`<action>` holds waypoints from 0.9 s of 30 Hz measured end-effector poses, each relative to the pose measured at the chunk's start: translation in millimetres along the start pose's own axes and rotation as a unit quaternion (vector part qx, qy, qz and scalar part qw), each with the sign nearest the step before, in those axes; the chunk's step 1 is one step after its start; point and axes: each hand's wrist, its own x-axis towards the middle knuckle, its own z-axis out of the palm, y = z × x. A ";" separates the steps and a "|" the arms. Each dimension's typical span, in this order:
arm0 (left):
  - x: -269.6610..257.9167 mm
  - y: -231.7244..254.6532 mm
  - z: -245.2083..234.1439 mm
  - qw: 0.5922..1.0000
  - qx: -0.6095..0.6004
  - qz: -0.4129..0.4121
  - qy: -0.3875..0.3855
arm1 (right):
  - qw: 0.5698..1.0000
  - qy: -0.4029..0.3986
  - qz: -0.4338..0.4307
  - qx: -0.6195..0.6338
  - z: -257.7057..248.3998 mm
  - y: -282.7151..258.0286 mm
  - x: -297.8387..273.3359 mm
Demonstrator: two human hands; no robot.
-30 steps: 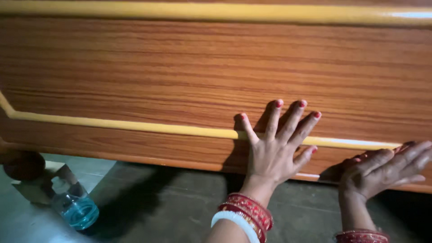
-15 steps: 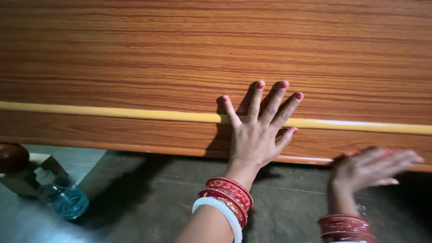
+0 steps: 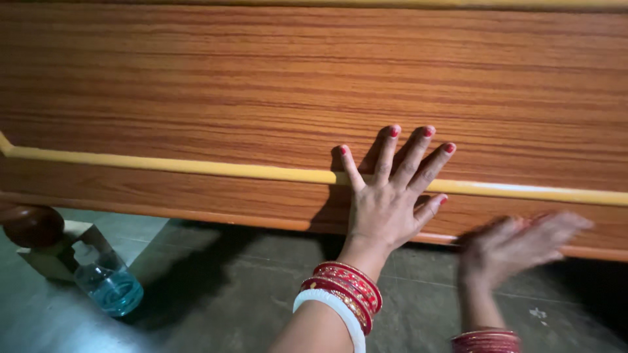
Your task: The person wipes the wooden side panel of a bed frame using a pink cloth. They move the cloth back and forth along the surface, covering different sections of the panel.
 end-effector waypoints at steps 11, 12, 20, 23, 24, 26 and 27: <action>3.4 -2.2 -2.8 0.999 -0.007 -0.002 -0.041 | 0.992 0.000 -0.106 0.075 18.8 -55.2 -46.3; 3.1 -2.8 -4.1 0.999 -0.003 -0.002 -0.042 | 0.989 -0.029 -0.121 0.078 18.6 -57.0 -50.2; 2.5 -4.4 -2.2 1.000 0.017 0.005 -0.026 | 0.988 0.099 0.021 0.118 -3.8 -20.8 50.5; 2.7 -3.5 -0.6 1.000 -0.003 0.001 -0.024 | 0.981 0.107 -0.019 0.161 -0.3 -44.4 51.8; 2.6 -3.3 -0.3 1.000 -0.006 0.001 -0.026 | 0.982 0.105 -0.063 0.143 2.5 -56.9 39.7; 1.7 -2.9 0.5 1.000 -0.005 0.000 -0.021 | 0.982 0.080 -0.129 0.111 5.1 -79.2 17.5; 1.2 -2.6 0.7 1.000 0.000 -0.001 -0.014 | 0.981 0.060 -0.154 0.097 2.9 -86.1 12.9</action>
